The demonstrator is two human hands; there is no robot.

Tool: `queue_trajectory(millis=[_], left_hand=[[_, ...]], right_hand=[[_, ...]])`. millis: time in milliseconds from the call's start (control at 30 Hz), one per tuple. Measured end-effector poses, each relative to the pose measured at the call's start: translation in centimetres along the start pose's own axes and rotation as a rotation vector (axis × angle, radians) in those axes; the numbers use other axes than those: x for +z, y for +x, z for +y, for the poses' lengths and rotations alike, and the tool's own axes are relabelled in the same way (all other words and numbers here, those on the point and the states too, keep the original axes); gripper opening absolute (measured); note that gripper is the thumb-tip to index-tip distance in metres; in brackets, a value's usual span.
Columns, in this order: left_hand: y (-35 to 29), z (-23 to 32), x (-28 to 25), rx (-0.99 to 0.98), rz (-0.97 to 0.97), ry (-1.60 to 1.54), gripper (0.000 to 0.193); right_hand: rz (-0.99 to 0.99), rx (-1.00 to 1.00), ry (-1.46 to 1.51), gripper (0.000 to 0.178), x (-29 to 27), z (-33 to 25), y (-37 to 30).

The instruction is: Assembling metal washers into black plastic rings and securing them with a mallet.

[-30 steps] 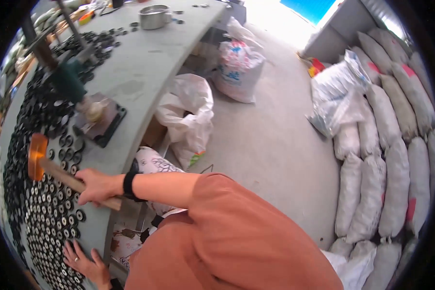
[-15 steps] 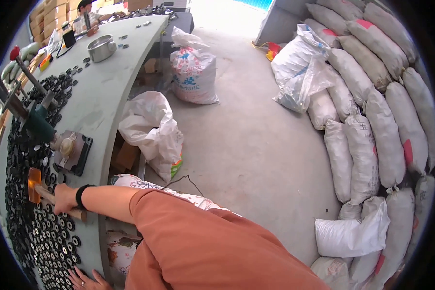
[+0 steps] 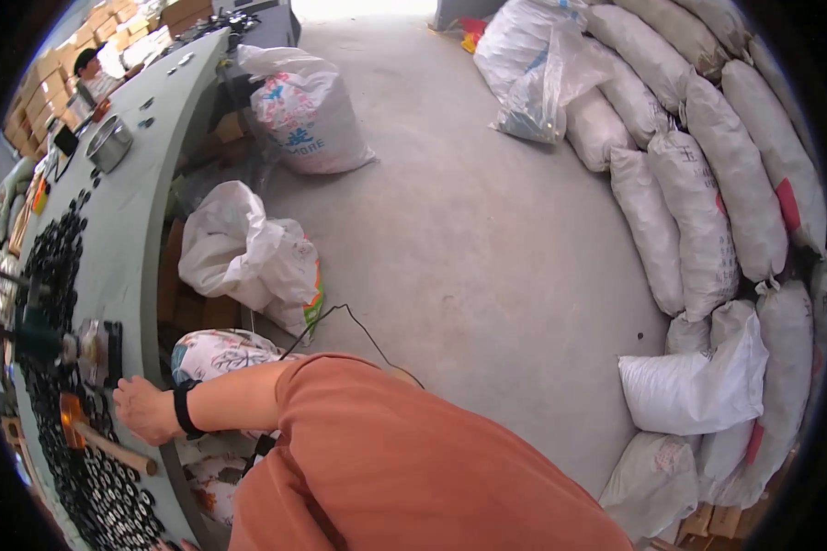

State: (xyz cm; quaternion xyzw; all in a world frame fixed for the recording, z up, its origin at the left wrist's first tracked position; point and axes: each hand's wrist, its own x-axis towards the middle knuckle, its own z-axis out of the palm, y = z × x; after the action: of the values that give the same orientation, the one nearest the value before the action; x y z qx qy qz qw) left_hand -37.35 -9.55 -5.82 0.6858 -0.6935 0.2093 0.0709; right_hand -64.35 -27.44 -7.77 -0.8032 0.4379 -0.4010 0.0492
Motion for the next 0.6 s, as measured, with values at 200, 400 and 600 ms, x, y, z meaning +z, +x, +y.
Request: queue_trajectory(millis=[200,400,600], left_hand=[[0.1,-0.9,1.1,0.157,0.136,0.111,0.06],[0.6,-1.7,1.7,0.301,0.202,0.155,0.044],[7.4,9.4,0.3,0.482,-0.05,-0.103,0.053]], right_hand=[[0.229,0.148,0.06,0.021,-3.6,2.3,-2.1],[0.102,0.273,0.075,0.029,-3.0,5.3,-6.1],[-0.039,0.369,0.068,0.035,-1.4,8.3,-9.4]])
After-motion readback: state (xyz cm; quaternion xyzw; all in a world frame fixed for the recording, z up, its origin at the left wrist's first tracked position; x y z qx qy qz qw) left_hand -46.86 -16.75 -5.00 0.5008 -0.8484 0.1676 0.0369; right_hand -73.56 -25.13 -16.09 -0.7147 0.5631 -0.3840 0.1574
